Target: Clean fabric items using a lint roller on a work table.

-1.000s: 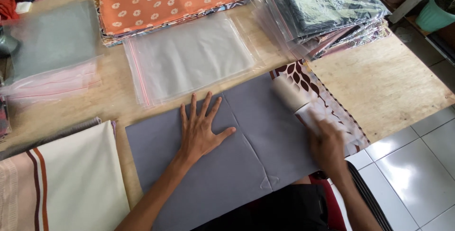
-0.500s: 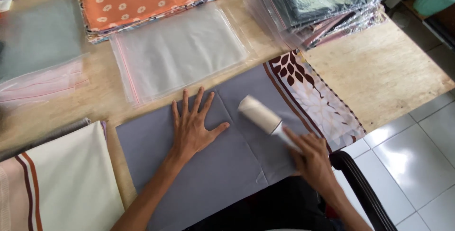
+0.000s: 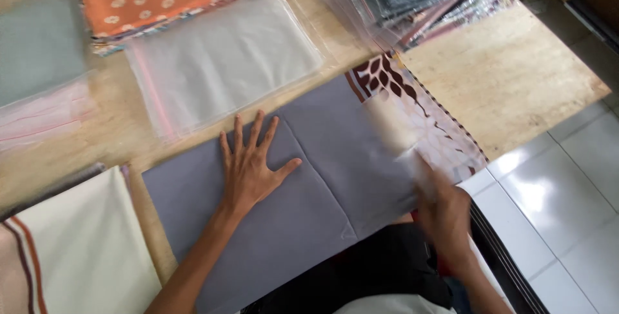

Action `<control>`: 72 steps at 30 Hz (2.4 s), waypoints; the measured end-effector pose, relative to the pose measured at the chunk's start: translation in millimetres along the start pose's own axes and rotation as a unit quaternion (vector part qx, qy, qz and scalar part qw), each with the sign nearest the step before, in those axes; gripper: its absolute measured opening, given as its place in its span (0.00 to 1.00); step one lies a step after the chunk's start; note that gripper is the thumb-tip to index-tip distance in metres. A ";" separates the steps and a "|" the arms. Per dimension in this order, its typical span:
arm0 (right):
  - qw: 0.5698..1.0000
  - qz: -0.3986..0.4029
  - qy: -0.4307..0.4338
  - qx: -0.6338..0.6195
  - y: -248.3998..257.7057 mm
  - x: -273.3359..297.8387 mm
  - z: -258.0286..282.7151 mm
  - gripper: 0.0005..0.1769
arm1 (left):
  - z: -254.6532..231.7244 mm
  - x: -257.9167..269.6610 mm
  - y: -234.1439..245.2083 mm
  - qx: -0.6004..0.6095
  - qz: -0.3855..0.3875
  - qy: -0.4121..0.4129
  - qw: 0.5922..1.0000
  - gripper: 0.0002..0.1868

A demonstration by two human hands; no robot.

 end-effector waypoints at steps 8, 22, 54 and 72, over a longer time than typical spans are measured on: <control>0.966 0.187 -0.065 -0.166 -19.8 73.7 74.5 0.34 | -59.9 16.6 29.2 -0.064 -0.079 -0.157 0.982 0.43; 0.991 -0.105 -0.071 0.037 78.7 7.4 -22.6 0.23 | -62.7 18.9 -3.3 0.063 0.090 -0.141 0.984 0.51; 0.994 0.069 -0.082 -0.023 18.0 51.5 -20.4 0.26 | -61.5 24.1 -3.9 0.038 0.065 -0.158 0.985 0.51; 0.991 0.049 -0.124 -0.032 29.3 51.9 -57.0 0.19 | -62.1 22.1 -3.2 0.039 0.065 -0.155 0.985 0.50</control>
Point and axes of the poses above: each hand's wrist, its own x-axis away from the middle knuckle, its own y-axis out of the back of the hand, z = x × y, the point moved 9 cm from there along -x, towards the middle knuckle
